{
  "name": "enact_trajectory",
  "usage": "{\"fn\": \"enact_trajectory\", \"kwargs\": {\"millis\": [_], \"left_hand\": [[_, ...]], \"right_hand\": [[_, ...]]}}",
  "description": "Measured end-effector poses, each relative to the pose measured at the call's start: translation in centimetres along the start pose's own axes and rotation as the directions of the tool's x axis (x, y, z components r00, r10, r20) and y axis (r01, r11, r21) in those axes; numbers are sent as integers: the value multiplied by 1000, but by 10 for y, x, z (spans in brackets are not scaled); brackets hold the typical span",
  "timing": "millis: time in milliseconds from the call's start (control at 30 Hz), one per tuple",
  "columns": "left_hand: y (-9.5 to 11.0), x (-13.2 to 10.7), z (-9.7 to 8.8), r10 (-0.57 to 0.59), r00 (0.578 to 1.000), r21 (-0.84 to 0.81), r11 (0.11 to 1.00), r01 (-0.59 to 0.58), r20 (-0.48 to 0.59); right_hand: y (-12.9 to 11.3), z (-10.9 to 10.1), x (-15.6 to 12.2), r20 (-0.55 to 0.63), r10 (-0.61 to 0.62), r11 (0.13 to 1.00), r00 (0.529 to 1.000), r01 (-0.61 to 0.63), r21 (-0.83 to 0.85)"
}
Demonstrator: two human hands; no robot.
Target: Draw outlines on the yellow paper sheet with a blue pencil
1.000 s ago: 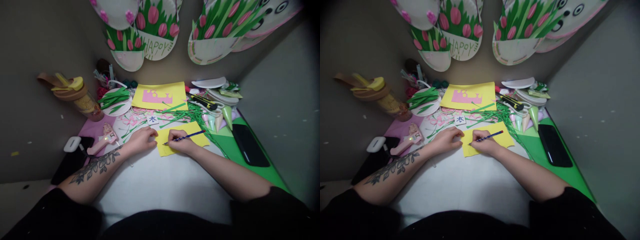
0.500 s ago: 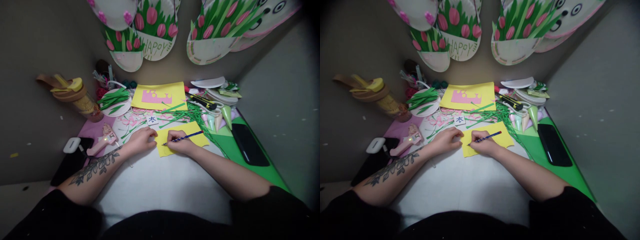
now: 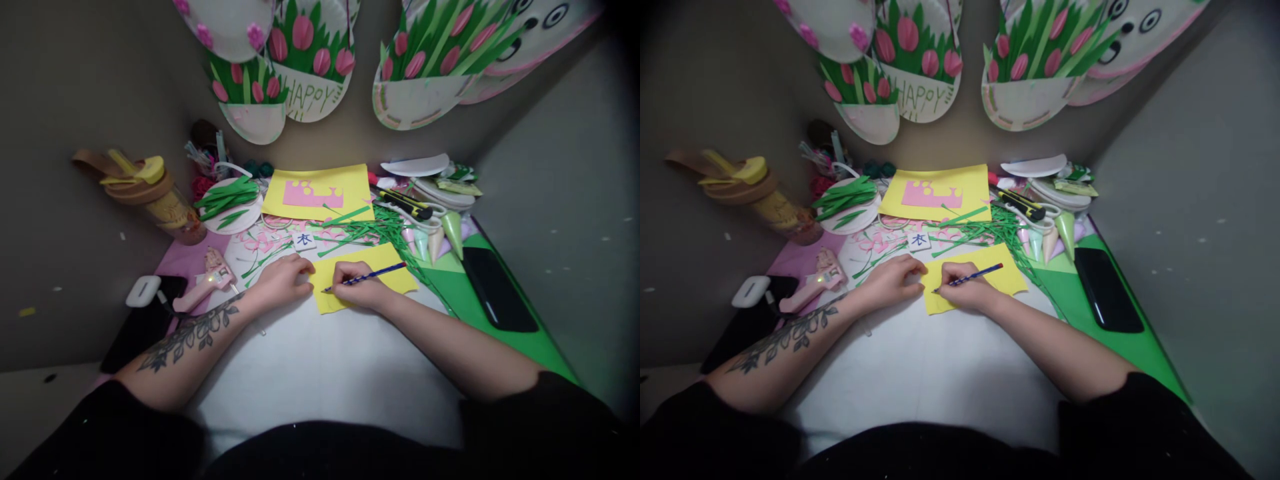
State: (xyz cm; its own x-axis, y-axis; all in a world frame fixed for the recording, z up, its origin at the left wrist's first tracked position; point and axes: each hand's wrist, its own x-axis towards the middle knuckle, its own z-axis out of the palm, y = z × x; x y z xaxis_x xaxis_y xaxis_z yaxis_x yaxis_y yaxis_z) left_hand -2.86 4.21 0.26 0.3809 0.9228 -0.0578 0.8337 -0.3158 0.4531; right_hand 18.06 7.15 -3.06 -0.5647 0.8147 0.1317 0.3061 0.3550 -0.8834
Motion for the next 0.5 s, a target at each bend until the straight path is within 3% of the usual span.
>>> {"fn": "enact_trajectory", "kwargs": {"millis": [500], "left_hand": [[1, 0, 0, -7, 1000, -13, 1000, 7, 6]], "right_hand": [[0, 1, 0, 22, -21, 1000, 1000, 21, -23]]}}
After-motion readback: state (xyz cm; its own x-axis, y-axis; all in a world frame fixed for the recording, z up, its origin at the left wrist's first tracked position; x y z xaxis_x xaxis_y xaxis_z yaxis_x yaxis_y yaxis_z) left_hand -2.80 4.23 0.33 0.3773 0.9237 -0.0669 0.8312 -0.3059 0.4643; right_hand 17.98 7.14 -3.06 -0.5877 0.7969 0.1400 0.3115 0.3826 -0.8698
